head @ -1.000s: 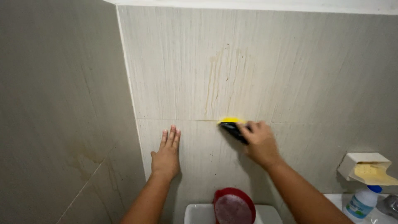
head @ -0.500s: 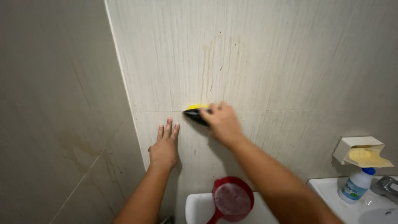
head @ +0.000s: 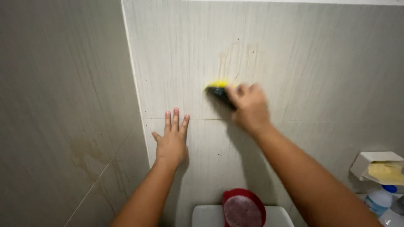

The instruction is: The person cleans the bathroom wall using a yellow sponge and a red bowl containing soapy water. They repeatedly dip the sponge into the bowl and scrub the tiled wall above the toilet and sink.

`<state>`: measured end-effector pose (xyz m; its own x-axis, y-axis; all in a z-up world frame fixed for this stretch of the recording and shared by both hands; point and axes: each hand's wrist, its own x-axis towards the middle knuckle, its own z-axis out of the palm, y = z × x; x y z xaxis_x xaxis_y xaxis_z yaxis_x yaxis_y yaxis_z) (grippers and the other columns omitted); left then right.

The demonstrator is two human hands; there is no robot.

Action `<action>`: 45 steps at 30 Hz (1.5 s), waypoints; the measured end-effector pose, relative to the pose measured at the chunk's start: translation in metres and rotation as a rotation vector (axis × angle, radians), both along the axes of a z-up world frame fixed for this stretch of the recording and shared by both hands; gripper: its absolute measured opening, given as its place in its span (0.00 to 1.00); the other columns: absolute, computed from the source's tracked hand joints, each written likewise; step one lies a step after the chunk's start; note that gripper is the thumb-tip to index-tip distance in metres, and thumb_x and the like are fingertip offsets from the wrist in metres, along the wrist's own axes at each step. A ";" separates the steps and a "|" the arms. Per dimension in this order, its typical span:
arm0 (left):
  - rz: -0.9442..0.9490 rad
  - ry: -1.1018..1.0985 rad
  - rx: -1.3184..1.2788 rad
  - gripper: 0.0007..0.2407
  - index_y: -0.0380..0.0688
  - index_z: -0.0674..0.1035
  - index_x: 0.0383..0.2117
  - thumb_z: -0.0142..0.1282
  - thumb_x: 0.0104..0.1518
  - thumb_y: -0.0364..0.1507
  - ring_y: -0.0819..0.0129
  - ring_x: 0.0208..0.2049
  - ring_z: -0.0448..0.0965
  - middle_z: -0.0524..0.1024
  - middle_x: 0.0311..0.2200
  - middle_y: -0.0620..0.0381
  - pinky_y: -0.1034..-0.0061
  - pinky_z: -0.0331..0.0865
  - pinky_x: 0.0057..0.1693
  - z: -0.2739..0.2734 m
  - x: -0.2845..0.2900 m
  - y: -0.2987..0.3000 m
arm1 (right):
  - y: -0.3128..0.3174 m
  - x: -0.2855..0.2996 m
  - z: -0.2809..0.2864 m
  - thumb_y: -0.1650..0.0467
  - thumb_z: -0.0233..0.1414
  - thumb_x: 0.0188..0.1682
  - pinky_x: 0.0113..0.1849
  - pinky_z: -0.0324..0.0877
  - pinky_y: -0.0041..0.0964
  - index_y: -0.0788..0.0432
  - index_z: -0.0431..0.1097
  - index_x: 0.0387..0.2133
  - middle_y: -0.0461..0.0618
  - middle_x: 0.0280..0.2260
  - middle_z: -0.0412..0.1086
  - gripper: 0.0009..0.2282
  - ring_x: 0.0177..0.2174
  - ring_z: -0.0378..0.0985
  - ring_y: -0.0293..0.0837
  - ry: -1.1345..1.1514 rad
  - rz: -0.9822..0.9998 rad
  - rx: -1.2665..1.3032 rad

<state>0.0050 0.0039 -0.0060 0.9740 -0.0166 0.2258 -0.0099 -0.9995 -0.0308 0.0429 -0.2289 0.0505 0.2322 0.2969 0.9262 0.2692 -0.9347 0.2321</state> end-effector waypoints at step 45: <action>0.025 -0.065 0.037 0.34 0.43 0.44 0.72 0.50 0.63 0.34 0.37 0.74 0.30 0.27 0.73 0.37 0.26 0.41 0.66 0.047 -0.005 -0.039 | -0.033 0.006 0.127 0.72 0.67 0.38 0.45 0.70 0.51 0.56 0.72 0.46 0.55 0.43 0.73 0.20 0.43 0.73 0.56 0.097 0.063 0.128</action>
